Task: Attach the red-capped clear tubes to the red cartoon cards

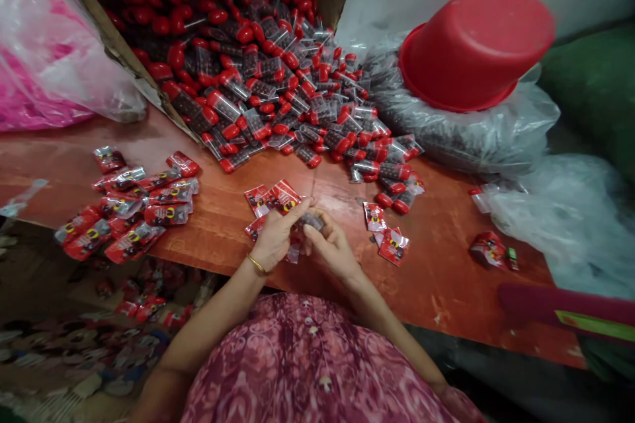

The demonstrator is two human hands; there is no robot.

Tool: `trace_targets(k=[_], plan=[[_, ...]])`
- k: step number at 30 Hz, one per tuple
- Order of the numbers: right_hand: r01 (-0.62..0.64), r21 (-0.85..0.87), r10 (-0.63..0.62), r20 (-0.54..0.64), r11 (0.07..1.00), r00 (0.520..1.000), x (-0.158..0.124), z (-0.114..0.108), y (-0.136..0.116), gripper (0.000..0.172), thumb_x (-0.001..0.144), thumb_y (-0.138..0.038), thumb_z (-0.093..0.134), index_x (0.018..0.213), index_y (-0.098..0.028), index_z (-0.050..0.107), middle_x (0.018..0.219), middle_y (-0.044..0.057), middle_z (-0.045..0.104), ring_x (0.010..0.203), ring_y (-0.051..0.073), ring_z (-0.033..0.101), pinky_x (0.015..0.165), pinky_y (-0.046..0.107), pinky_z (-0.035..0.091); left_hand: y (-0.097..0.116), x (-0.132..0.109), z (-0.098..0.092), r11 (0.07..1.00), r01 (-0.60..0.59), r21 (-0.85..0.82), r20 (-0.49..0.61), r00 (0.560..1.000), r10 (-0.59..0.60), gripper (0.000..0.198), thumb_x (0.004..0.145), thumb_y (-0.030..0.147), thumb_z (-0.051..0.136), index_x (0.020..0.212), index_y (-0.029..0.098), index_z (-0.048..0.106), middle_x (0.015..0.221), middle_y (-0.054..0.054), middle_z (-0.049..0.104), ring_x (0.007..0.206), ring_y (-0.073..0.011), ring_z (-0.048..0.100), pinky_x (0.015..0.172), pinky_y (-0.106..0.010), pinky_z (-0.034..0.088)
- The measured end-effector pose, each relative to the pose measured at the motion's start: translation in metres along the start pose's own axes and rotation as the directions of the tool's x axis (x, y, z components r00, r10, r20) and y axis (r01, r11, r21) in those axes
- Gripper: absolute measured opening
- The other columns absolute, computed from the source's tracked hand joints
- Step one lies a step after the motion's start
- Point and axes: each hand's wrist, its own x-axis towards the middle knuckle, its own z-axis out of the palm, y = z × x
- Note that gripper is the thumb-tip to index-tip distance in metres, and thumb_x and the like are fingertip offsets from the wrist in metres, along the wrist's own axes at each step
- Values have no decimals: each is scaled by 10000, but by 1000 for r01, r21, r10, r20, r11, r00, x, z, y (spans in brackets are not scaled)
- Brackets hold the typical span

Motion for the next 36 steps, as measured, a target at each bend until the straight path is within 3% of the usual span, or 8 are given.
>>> trace_targets(k=[6,10,18,20,24,29,33,36], plan=[[2,-45,-7,-98,999,995,2,-3,6,328,732,-493,616,865,-210,517,547,-63,546,417,93,485,442,223,402,-5,-4,5,996,87,-4,103,991,-86,414,557,465,771,775,119,710,597,-32,659,376,-62,462,335,-193,298],[127,-344,-193,-163,930,967,20,-8,10,307,705,-478,643,656,-210,502,527,-49,515,453,97,458,458,225,378,-4,-5,6,993,70,-93,101,993,-61,342,519,378,817,704,116,696,669,-42,690,585,-117,614,532,-207,463],[456,-860,-559,268,228,784,70,-4,4,387,765,-568,569,760,-181,590,644,52,608,632,174,535,626,286,418,30,-6,-42,970,191,-150,-64,977,-202,103,820,183,586,901,158,645,710,-23,718,628,-127,677,609,-234,544],[396,-908,-565,257,136,784,91,-17,-7,435,789,-563,543,946,-161,600,853,107,657,800,222,558,742,332,425,45,-2,-61,972,123,-199,-207,964,-164,158,884,150,472,838,150,623,646,-13,700,577,-101,664,567,-196,535],[-63,-995,-559,-94,74,824,136,-61,-22,452,861,-396,480,1207,-106,501,1236,193,540,1115,329,439,911,465,322,77,6,-95,944,-129,-303,-448,894,-22,249,913,106,388,770,147,587,585,29,664,545,-56,646,566,-138,519],[-127,-992,-436,-110,-9,893,136,-85,-10,366,842,-186,435,1188,-119,531,1266,149,551,1142,312,416,965,486,242,82,3,-98,928,-99,-360,-365,930,-43,376,950,302,314,860,97,617,705,-59,700,652,-85,670,631,-169,536],[-93,-996,-393,-80,-13,916,93,-80,10,342,800,-185,454,1119,-124,562,1112,145,631,1010,281,498,914,440,304,46,-1,-68,992,-3,128,-228,973,32,272,874,329,479,891,112,642,715,-59,702,582,-121,650,595,-236,533],[-111,-994,-391,-102,1,915,61,-78,22,338,772,-174,457,1083,-119,576,1074,155,639,973,287,519,868,430,339,19,4,-44,633,-261,728,23,933,358,253,769,339,622,931,153,679,905,-89,721,820,-199,672,810,-349,519]])
